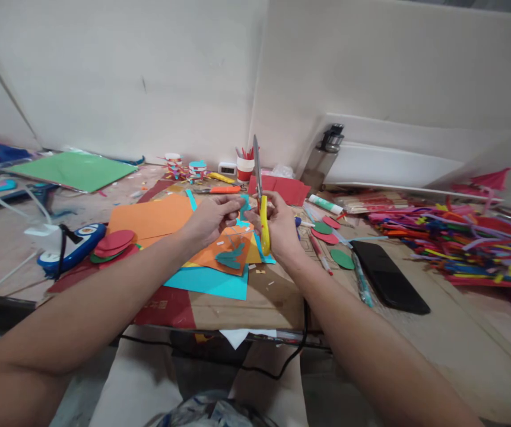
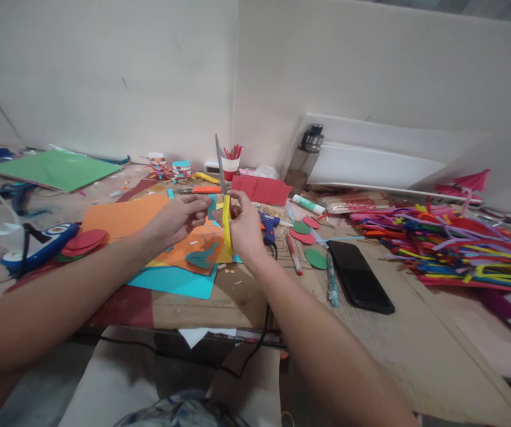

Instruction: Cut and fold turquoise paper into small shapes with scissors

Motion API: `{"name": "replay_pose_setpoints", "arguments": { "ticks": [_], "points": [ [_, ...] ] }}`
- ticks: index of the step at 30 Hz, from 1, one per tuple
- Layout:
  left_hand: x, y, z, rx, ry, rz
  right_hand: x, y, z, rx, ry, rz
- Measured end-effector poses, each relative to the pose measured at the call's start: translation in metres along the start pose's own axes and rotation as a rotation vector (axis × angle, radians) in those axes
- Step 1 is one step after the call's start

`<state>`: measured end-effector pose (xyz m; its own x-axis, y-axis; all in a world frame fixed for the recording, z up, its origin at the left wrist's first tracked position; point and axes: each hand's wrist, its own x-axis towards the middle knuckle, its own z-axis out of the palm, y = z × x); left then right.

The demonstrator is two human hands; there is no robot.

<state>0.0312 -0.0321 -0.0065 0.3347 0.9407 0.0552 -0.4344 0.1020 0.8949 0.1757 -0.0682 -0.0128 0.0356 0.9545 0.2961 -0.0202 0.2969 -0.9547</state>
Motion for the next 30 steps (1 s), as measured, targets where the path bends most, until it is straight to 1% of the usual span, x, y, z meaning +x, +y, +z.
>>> {"name": "replay_pose_setpoints", "arguments": {
  "ticks": [2, 5, 9, 14, 16, 19, 21, 25, 27, 30],
  "points": [
    [0.0, 0.001, -0.003, 0.006, -0.058, -0.011, 0.001, 0.0, -0.003, 0.06, -0.038, 0.072],
    [0.0, 0.003, -0.008, 0.01, -0.143, -0.042, 0.002, 0.001, -0.007, 0.163, -0.143, 0.171],
    [0.001, 0.007, -0.014, 0.059, -0.24, -0.109, 0.002, -0.002, -0.005, 0.31, -0.221, 0.231],
    [-0.004, 0.011, -0.013, 0.068, -0.307, -0.14, 0.0, -0.006, -0.002, 0.452, -0.272, 0.278],
    [-0.005, 0.011, -0.011, 0.059, -0.296, -0.137, -0.001, -0.006, -0.002, 0.46, -0.295, 0.289],
    [-0.004, 0.01, -0.01, 0.06, -0.257, -0.132, 0.0, -0.002, -0.003, 0.42, -0.276, 0.283],
    [-0.003, 0.009, -0.011, 0.064, -0.216, -0.118, 0.001, 0.0, -0.004, 0.356, -0.237, 0.253],
    [0.0, 0.007, -0.015, 0.1, -0.092, -0.084, 0.002, 0.001, -0.006, 0.203, -0.093, 0.189],
    [0.001, 0.005, -0.016, 0.128, -0.068, -0.074, 0.001, 0.0, -0.007, 0.158, -0.052, 0.171],
    [0.002, 0.003, -0.015, 0.156, -0.067, -0.051, 0.0, 0.0, -0.007, 0.124, -0.052, 0.152]
  ]
}}
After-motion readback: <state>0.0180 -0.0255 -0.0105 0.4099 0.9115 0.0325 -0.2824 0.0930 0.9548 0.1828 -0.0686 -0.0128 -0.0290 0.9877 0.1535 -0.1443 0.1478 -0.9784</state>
